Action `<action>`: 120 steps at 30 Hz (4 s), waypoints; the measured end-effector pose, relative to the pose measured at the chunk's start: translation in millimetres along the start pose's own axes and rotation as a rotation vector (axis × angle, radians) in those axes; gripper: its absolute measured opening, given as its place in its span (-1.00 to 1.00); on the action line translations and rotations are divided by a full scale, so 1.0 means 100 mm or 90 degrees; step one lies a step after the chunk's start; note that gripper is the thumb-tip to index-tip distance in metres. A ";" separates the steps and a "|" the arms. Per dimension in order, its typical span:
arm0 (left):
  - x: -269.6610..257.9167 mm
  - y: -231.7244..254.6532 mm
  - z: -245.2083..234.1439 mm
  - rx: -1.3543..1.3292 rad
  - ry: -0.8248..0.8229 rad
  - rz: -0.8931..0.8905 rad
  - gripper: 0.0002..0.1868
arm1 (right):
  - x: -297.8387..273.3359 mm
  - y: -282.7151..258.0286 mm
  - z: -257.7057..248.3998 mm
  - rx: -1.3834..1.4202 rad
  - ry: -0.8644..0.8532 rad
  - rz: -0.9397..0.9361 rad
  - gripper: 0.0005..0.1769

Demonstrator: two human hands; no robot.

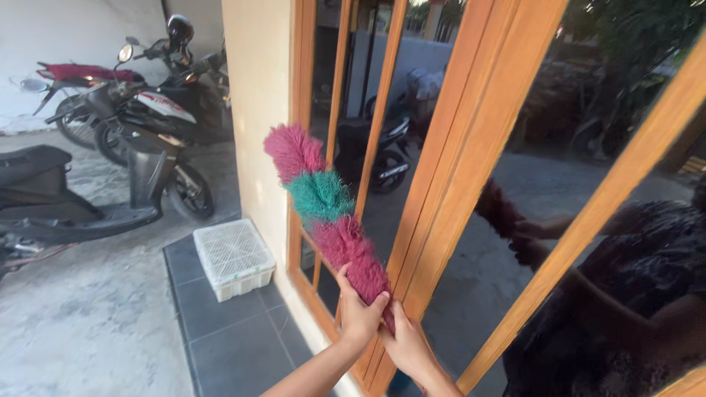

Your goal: The person dusts the wooden frame and glass panels of a door using a duster.

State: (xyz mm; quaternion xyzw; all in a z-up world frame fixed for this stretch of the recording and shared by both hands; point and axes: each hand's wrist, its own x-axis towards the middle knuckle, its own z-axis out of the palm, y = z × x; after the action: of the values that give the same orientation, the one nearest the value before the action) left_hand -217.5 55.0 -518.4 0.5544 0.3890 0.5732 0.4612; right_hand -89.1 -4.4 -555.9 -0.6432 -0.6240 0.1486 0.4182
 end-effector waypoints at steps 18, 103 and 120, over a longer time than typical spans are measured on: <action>0.94 -0.79 -0.63 -0.056 -0.061 -0.249 -0.14 | 0.54 2.01 0.93 -0.172 0.048 0.167 -0.53; 2.75 -4.28 -0.81 -0.115 0.205 -0.587 -0.35 | 3.75 3.67 4.12 -0.010 -0.106 0.123 -0.42; 2.69 -4.47 -0.58 -0.096 0.190 -0.626 -0.40 | 3.55 3.92 4.08 0.059 -0.297 0.409 -0.49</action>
State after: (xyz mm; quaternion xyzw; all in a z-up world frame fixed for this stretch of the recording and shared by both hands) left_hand -220.8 438.0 -876.5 0.1837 0.6227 0.3882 0.6541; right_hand -51.2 519.4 -969.6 -0.7349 -0.4622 0.4417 0.2262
